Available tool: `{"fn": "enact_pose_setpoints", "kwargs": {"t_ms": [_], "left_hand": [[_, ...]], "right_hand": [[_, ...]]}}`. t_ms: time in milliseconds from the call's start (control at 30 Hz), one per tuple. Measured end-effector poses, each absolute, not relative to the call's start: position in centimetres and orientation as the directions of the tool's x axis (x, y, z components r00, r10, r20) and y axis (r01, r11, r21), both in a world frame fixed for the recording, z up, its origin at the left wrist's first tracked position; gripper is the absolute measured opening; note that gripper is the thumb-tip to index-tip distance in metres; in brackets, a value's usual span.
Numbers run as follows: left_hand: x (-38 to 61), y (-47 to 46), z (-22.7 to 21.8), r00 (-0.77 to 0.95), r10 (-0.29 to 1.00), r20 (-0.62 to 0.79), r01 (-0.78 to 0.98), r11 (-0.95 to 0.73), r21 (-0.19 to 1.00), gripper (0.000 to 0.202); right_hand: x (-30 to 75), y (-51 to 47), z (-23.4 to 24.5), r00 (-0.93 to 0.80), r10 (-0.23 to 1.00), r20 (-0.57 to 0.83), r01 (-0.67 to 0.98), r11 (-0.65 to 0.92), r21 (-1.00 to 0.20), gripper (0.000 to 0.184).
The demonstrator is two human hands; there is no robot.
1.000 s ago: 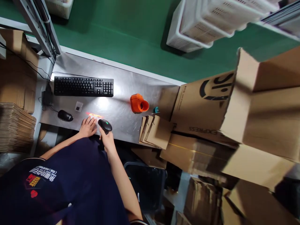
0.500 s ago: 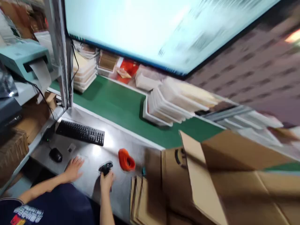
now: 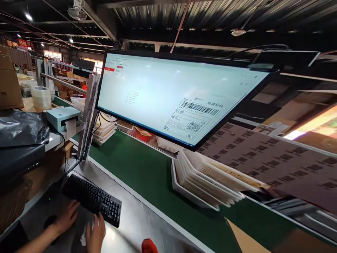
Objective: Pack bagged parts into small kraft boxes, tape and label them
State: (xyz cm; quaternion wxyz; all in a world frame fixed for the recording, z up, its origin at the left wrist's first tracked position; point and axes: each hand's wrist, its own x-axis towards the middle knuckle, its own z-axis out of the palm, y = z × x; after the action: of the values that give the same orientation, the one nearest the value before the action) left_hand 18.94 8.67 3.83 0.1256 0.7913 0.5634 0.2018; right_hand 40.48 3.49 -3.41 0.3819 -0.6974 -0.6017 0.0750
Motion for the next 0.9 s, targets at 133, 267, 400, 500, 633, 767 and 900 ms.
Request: {"fn": "enact_pose_setpoints", "kwargs": {"t_ms": [133,267,400,500,633,767,900], "left_hand": [[13.8,12.3,5.5,0.204,0.97,0.134,0.922,-0.236,0.308,0.051],[11.2,13.6,7.9,0.209,0.976,0.062,0.945,-0.218,0.242,0.053],[10.2,13.1,12.0,0.262,0.965,-0.026,0.948,-0.253,0.195,0.047],[9.5,13.6,13.1,0.29,0.953,-0.093,0.947,-0.271,0.173,0.051],[8.4,14.4,10.5,0.302,0.939,-0.163,0.947,-0.277,0.162,0.052],[8.3,14.7,9.3,0.292,0.944,-0.151,0.951,-0.271,0.149,0.055],[9.0,15.8,9.9,0.276,0.951,-0.136,0.957,-0.26,0.124,0.059]], "right_hand": [[36.5,6.3,-3.6,0.14,0.872,0.469,0.826,0.158,-0.542,0.04],[33.0,8.2,-3.3,0.078,0.858,0.507,0.87,0.19,-0.456,0.047],[31.0,7.7,0.1,0.144,0.904,0.403,0.871,0.078,-0.485,0.046],[30.7,6.9,2.4,0.178,0.942,0.285,0.859,-0.008,-0.512,0.051],[30.7,6.6,2.1,0.158,0.962,0.224,0.863,-0.025,-0.504,0.042],[30.0,6.6,1.7,0.067,0.974,0.217,0.883,0.044,-0.468,0.035],[28.9,8.4,2.3,-0.038,0.979,0.199,0.894,0.123,-0.431,0.031]]}}
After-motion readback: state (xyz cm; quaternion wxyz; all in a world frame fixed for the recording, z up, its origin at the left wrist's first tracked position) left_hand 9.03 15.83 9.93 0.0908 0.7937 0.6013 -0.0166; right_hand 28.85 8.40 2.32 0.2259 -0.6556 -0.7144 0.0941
